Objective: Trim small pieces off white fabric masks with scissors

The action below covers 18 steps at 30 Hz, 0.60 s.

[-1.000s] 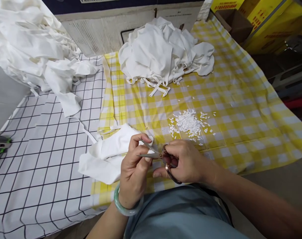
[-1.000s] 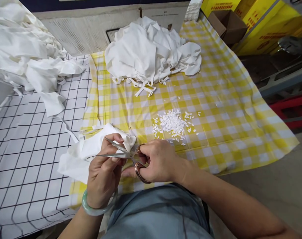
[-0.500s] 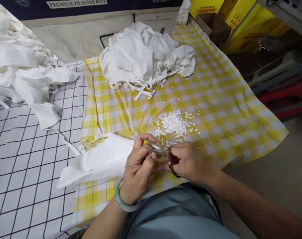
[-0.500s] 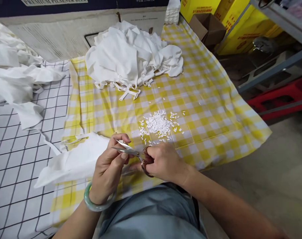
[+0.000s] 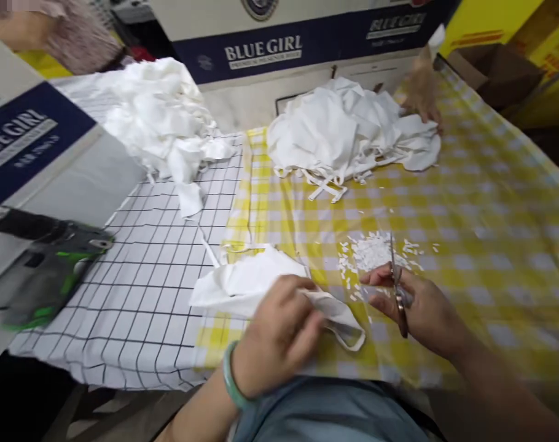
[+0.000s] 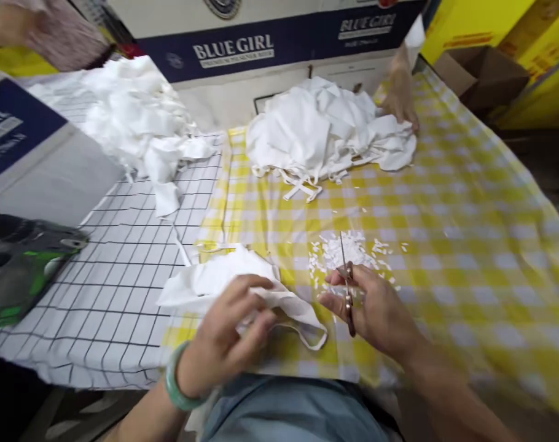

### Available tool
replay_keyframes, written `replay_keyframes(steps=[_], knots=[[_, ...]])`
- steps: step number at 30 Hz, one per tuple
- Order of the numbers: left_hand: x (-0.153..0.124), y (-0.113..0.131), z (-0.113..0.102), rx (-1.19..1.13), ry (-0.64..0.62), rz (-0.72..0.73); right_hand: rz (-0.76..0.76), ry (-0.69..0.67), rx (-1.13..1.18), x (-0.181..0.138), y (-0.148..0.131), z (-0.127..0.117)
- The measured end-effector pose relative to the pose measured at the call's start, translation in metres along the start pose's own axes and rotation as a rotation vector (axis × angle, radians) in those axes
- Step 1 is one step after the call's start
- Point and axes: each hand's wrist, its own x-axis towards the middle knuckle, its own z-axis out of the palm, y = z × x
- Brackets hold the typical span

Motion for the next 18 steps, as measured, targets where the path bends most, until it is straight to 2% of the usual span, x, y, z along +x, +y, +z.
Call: replay_keyframes(steps=[2, 3, 4, 6, 9, 13, 16, 18], knots=[[-0.012, -0.033, -0.032, 0.239, 0.232, -0.123, -0.007, -0.050, 0.002, 0.005, -0.013, 0.012], [-0.019, -0.052, -0.048, 0.395, 0.303, -0.177, -0.006, -0.068, -0.010, 0.007, -0.022, 0.019], [-0.025, -0.069, -0.062, 0.494, 0.298, -0.217, -0.007, -0.082, -0.028, 0.010, -0.031, 0.026], [-0.033, -0.095, -0.081, 0.536, 0.294, -0.241, -0.012, -0.106, -0.064, 0.017, -0.049, 0.040], [-0.021, -0.111, -0.080, 0.487, 0.242, -0.184, -0.034, -0.106, -0.090, 0.032, -0.069, 0.059], [0.024, -0.114, -0.056, 0.363, 0.102, -0.059, -0.063, -0.034, 0.007, 0.052, -0.075, 0.084], [0.047, -0.107, -0.055, 0.263, 0.080, -0.019, -0.066, 0.010, 0.091, 0.061, -0.071, 0.099], [0.047, -0.092, -0.063, 0.220, 0.136, -0.027, -0.104, 0.051, 0.135, 0.064, -0.071, 0.108]])
